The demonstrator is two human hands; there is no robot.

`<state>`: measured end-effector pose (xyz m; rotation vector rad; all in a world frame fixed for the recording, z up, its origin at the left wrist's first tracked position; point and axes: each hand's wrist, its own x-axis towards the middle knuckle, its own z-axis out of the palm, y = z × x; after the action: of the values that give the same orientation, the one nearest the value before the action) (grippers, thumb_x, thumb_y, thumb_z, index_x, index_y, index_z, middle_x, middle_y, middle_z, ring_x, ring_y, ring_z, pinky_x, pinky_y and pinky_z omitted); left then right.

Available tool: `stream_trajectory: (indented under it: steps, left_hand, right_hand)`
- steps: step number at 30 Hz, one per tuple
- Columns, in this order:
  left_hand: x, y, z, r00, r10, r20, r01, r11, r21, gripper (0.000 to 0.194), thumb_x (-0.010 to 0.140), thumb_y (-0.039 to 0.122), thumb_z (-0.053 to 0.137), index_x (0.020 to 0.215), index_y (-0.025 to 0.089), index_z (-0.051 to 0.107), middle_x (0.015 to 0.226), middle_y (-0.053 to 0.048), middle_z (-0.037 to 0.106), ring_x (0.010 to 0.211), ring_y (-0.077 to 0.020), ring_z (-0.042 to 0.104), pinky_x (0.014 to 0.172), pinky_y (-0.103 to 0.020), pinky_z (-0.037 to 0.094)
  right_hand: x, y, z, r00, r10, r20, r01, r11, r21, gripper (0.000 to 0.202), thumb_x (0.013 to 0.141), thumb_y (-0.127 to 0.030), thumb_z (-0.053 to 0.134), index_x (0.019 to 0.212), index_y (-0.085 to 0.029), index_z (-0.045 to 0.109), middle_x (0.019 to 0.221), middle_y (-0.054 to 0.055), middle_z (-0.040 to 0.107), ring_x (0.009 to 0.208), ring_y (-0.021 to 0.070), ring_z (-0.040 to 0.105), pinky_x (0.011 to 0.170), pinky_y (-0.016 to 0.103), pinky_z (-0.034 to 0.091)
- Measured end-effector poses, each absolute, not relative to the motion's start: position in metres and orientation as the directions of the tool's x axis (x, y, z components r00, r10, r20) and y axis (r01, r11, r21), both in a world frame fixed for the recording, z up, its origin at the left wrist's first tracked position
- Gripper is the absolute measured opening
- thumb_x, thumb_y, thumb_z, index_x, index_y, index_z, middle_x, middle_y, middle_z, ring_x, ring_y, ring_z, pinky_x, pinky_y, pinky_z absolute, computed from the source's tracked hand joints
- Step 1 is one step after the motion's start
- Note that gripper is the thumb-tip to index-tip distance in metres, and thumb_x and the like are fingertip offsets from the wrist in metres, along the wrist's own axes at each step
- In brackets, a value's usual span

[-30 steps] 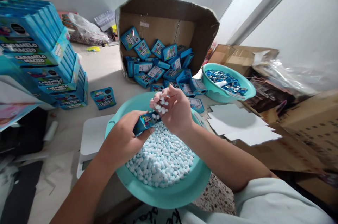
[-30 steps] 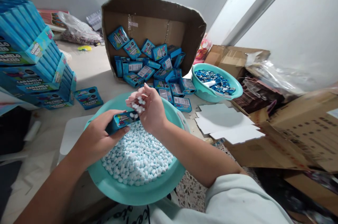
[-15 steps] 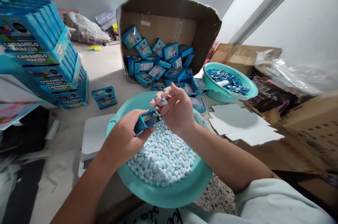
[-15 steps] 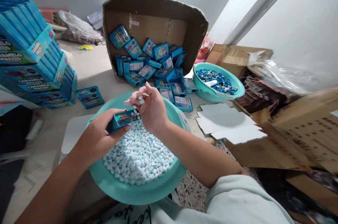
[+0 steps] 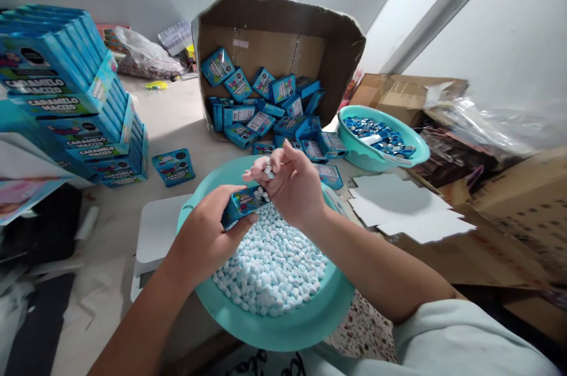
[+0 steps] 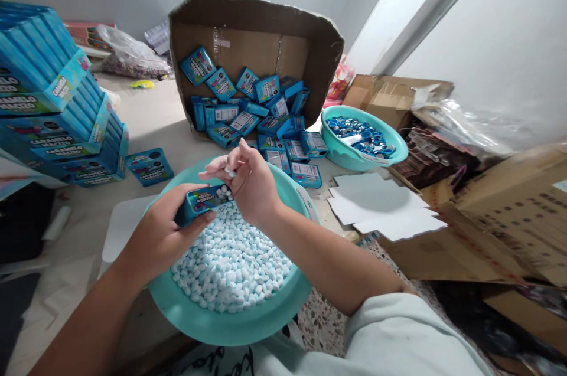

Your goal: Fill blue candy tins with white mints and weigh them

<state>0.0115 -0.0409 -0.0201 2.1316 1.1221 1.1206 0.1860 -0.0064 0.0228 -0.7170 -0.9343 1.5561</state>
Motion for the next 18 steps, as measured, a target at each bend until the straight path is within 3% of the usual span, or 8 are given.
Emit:
stream_trajectory:
  steps: [8, 18]
  left_hand:
    - [0.0116, -0.0407, -0.0194, 0.314, 0.842, 0.440, 0.434, -0.539, 0.722, 0.033, 0.095, 0.043, 0.063, 0.120, 0.022, 0.064, 0.117, -0.006, 0.074, 0.111, -0.0235, 0.069, 0.092, -0.033, 0.055]
    - [0.0121, -0.0409, -0.0187, 0.286, 0.844, 0.453, 0.460, -0.536, 0.708, 0.034, 0.094, 0.044, 0.063, 0.120, 0.022, 0.065, 0.113, -0.005, 0.074, 0.106, -0.0228, 0.070, 0.090, -0.032, 0.056]
  right_hand:
    - [0.1842, -0.0083, 0.0241, -0.204, 0.978, 0.032, -0.439, -0.062, -0.896, 0.061, 0.090, -0.067, 0.059, 0.052, -0.022, 0.043, 0.069, 0.003, 0.069, 0.086, 0.0227, 0.072, 0.089, 0.039, 0.054]
    - [0.1838, -0.0066, 0.0228, -0.224, 0.971, 0.087, -0.467, -0.029, -0.884, 0.054, 0.090, -0.064, 0.062, 0.059, -0.021, 0.049, 0.075, 0.002, 0.074, 0.080, 0.0203, 0.072, 0.098, 0.043, 0.052]
